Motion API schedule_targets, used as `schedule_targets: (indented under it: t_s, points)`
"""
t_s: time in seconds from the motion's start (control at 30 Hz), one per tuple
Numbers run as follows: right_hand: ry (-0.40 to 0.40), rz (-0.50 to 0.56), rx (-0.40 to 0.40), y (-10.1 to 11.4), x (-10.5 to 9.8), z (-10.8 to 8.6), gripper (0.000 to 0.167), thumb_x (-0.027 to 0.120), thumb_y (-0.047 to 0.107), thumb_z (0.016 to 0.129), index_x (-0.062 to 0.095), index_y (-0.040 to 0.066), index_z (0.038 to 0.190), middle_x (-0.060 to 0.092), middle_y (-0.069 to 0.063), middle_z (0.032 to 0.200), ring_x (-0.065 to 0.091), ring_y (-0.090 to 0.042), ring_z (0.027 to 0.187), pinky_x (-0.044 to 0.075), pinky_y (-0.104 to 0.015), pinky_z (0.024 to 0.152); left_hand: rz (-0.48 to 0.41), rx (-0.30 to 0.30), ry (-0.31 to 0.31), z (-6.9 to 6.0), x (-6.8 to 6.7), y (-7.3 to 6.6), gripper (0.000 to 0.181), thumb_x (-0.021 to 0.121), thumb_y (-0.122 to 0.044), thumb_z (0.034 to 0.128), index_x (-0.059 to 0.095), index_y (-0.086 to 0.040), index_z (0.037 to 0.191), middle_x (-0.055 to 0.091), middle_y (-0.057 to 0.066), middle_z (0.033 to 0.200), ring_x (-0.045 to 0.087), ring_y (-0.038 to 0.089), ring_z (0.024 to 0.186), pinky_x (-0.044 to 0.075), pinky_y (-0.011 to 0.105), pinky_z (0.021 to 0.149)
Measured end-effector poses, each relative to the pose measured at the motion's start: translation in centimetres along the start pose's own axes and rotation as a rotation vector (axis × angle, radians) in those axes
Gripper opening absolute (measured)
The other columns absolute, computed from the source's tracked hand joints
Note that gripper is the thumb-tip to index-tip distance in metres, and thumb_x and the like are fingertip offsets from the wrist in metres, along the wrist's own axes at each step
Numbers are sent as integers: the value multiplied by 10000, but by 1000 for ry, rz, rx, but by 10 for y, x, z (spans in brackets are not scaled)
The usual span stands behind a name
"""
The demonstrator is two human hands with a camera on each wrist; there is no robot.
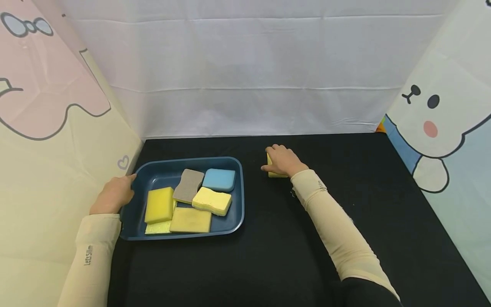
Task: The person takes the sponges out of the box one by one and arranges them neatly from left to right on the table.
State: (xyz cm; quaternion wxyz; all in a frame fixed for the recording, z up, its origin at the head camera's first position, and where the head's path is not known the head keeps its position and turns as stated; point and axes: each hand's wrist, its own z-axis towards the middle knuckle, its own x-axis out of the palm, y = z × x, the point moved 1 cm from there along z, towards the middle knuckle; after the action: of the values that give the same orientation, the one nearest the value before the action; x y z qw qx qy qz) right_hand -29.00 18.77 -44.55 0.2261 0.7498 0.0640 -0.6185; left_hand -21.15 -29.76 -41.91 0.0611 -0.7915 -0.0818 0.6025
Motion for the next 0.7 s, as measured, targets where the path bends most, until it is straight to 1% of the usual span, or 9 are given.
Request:
schedule_targets:
  t_s: [0.2,0.37,0.53,0.7]
  points:
    - [-9,-16,-57,25,-9,2,755,685,454,929,444,-25,1460,467,-258,1441,452,-417,1300,389,-560,1065,0,-6,0,0,-1,0,529,495,121,923,373,163,1436,425,425,1371,553,466,1027,482,596,923]
    - [3,2,-96,49,-16,5,749,702,454,919,461,-7,1459,500,-227,1421,480,-383,1283,411,-531,1055,1,-15,5,0,1,0,529,507,115,927,371,163,1437,425,423,1374,554,461,1021,470,607,947]
    - [0,16,-150,67,-20,11,725,716,434,916,479,1,1448,527,-198,1392,503,-353,1259,431,-492,1044,9,-15,7,0,2,0,530,504,117,926,371,162,1438,427,420,1374,547,490,1084,447,623,969]
    - [17,41,-161,82,-20,16,720,723,414,914,478,1,1451,522,-185,1401,502,-332,1268,439,-463,1045,16,-4,-2,0,2,0,534,513,121,920,373,164,1435,433,422,1366,540,513,1106,445,626,967]
